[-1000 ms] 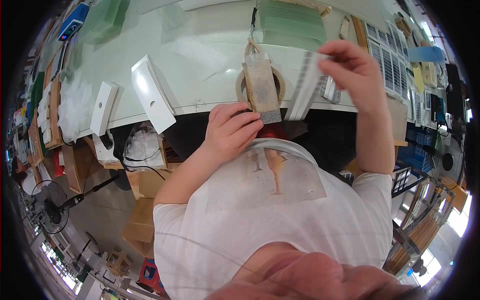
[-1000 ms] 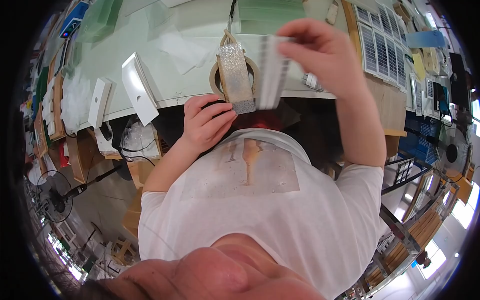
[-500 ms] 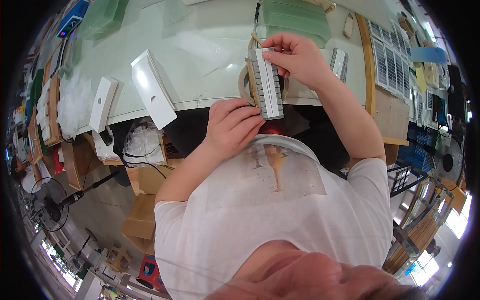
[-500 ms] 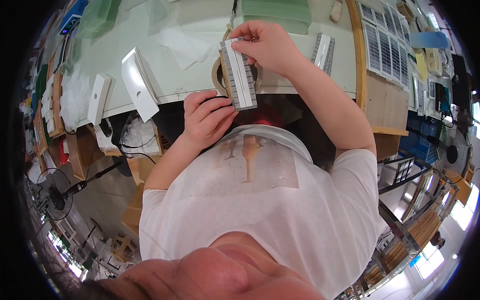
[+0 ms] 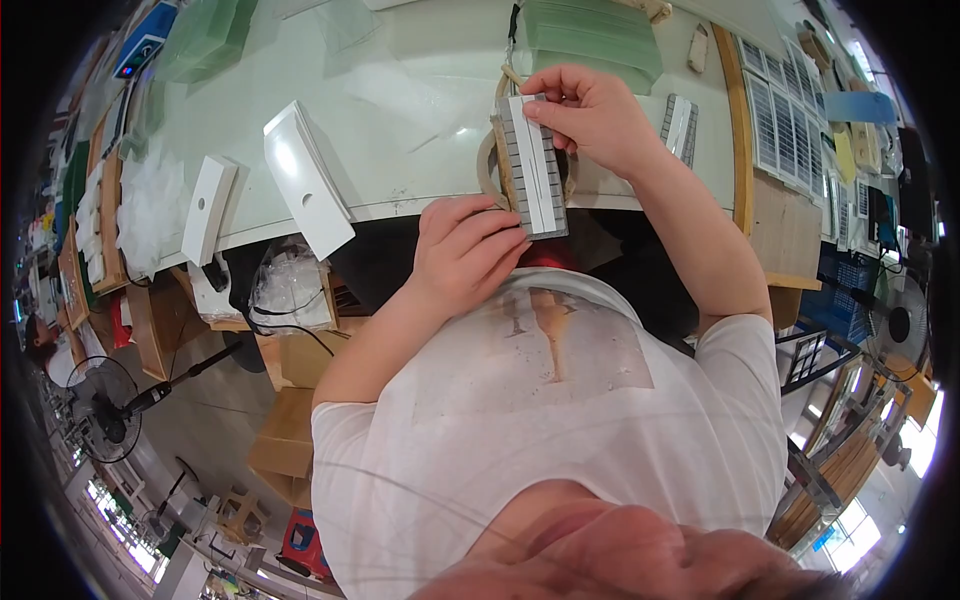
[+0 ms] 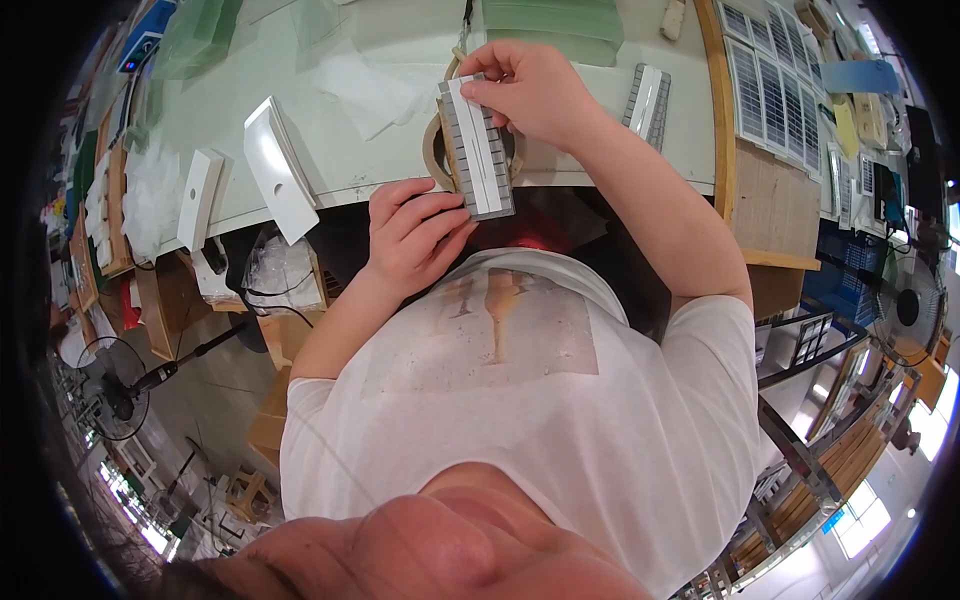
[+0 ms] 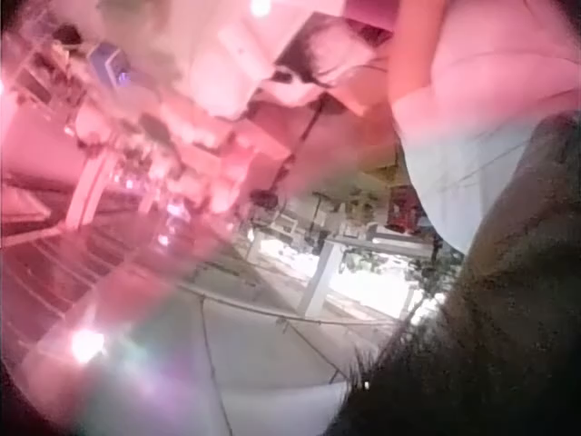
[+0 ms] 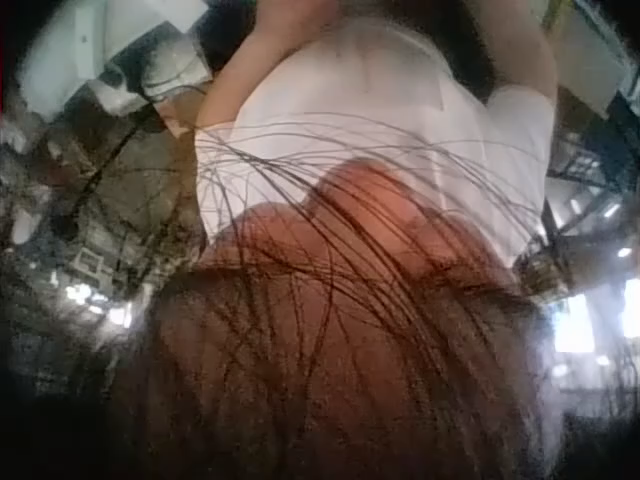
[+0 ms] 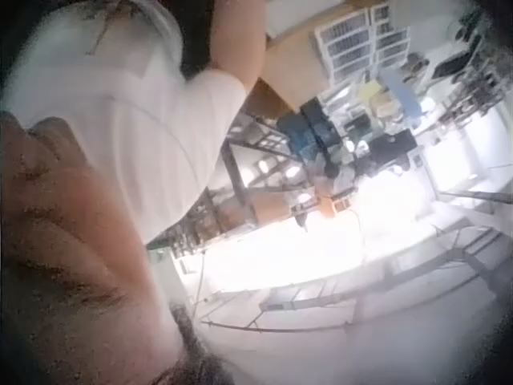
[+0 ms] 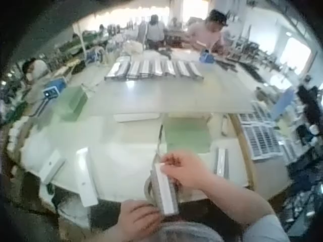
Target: The person assembles small solar panels by hand, applying adhesive tape to solar cells and then attaching them to plastic housings, finally covering them with a protective film.
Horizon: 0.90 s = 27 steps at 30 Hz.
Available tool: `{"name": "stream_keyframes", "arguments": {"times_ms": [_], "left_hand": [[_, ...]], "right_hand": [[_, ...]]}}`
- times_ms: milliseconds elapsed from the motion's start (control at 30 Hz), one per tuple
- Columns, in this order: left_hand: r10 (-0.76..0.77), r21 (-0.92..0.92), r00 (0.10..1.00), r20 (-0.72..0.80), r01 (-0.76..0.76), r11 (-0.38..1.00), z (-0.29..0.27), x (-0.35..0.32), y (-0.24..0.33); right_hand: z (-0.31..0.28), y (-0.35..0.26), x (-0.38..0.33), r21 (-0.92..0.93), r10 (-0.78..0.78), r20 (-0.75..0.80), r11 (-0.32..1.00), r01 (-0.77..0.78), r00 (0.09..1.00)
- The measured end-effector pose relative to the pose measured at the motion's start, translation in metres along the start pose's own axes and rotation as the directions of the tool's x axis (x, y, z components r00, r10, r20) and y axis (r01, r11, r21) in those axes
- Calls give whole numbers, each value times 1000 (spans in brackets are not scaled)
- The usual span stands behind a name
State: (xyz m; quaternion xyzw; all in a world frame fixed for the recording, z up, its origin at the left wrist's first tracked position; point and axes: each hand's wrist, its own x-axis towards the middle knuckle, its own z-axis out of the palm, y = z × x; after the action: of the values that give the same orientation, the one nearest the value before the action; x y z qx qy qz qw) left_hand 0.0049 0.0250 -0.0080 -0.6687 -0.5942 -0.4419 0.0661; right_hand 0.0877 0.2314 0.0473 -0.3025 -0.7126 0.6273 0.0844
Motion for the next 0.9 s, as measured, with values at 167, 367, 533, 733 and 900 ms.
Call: {"name": "stream_keyframes", "arguments": {"times_ms": [167, 367, 533, 733, 900], "left_hand": [[-1, 0, 1000, 13, 1, 1000, 0, 0, 0], [15, 11, 999, 40, -16, 1000, -2, 1, -2], [30, 14, 999, 32, -31, 999, -2, 3, -2], [29, 1, 999, 28, -29, 1000, -4, 3, 1], [24, 0, 999, 23, -24, 1000, -3, 4, 3]], "right_hand": [[0, 1, 1, -1, -1, -1, 1000, 1, 1000], [0, 4, 4, -4, 6, 16, 1000, -6, 1000], [0, 3, 3, -55, -15, -46, 998, 12, 999], [-19, 18, 3, -367, -315, -206, 902, 226, 926], [-19, 27, 0, -438, -380, -94, 846, 304, 920]]}}
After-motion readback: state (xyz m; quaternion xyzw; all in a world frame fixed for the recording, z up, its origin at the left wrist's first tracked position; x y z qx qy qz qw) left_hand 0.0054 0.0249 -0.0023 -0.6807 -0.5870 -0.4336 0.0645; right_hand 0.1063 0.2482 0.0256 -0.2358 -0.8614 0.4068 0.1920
